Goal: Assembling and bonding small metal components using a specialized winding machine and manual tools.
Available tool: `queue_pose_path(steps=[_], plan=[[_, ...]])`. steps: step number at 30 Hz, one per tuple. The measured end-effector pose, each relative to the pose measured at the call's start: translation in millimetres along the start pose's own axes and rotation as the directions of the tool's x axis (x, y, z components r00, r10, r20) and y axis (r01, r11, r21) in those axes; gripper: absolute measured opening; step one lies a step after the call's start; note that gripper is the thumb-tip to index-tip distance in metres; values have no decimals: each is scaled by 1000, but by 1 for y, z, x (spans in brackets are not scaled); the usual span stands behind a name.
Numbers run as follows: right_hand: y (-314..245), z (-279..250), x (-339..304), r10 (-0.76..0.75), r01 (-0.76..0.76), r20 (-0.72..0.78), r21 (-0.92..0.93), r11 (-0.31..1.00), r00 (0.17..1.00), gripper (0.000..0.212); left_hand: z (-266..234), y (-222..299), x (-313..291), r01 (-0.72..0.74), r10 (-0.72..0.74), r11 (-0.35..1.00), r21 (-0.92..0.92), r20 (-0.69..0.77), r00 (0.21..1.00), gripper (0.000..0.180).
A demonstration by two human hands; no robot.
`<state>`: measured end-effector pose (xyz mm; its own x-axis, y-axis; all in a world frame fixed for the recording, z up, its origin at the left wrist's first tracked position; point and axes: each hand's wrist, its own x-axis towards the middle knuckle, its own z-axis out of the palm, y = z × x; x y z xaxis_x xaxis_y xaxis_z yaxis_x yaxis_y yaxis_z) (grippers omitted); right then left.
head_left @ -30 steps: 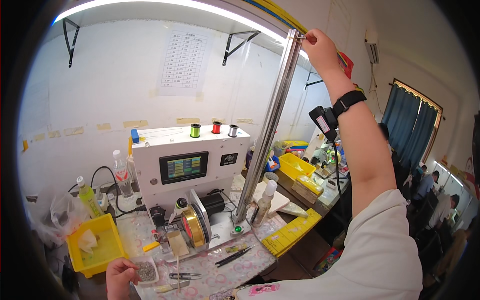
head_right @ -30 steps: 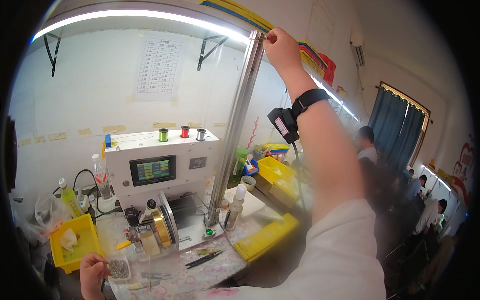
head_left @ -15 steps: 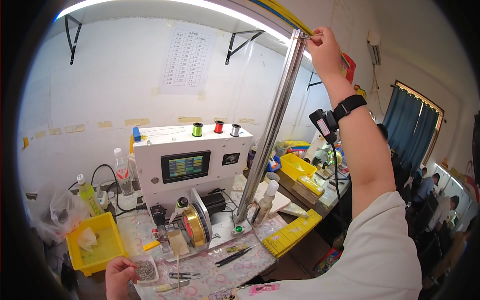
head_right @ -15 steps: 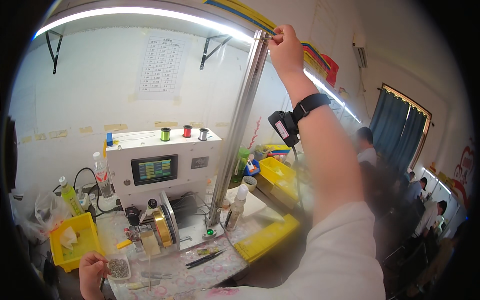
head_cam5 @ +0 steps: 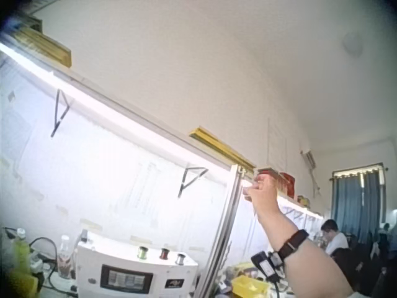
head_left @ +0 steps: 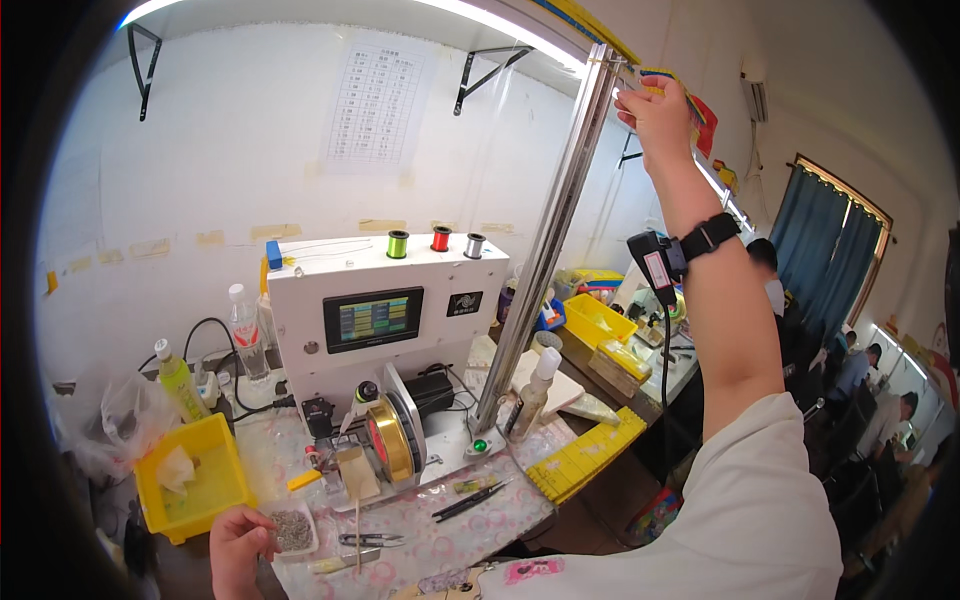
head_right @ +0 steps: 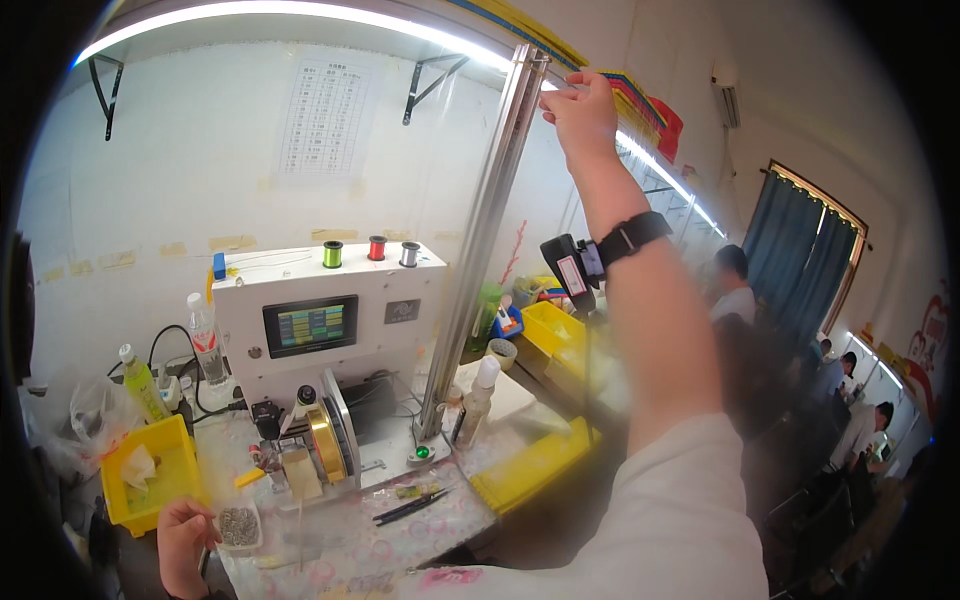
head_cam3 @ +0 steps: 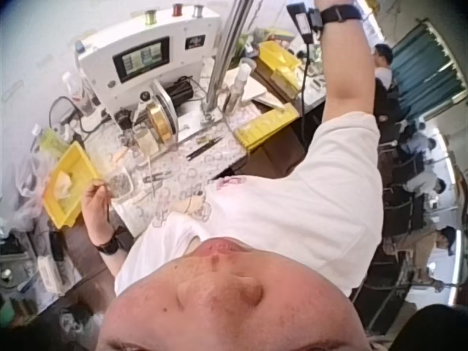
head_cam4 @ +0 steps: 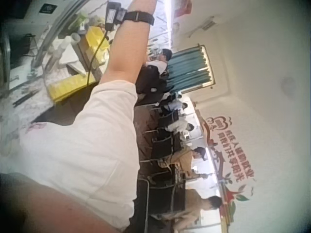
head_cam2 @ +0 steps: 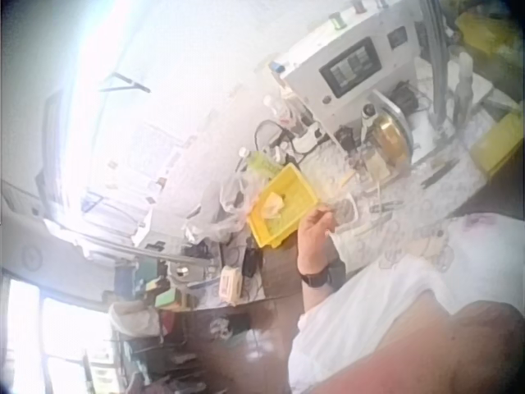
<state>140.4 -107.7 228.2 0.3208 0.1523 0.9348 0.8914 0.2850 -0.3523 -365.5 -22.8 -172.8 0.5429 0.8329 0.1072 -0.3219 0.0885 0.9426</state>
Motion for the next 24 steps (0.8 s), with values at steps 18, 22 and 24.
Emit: queue_pose_path(steps=[18,22,24], plan=[[113,-129,-339,628,-546,439,-312,777,643,21,-33,40,-28,62,73,856,512,-239,968,9],[128,-141,-354,676,-603,467,-321,731,571,21,-25,3,-12,-9,157,403,915,-59,986,9],[144,-151,-361,697,-701,525,-240,671,488,20,-17,-13,-4,-57,129,237,970,26,991,9]])
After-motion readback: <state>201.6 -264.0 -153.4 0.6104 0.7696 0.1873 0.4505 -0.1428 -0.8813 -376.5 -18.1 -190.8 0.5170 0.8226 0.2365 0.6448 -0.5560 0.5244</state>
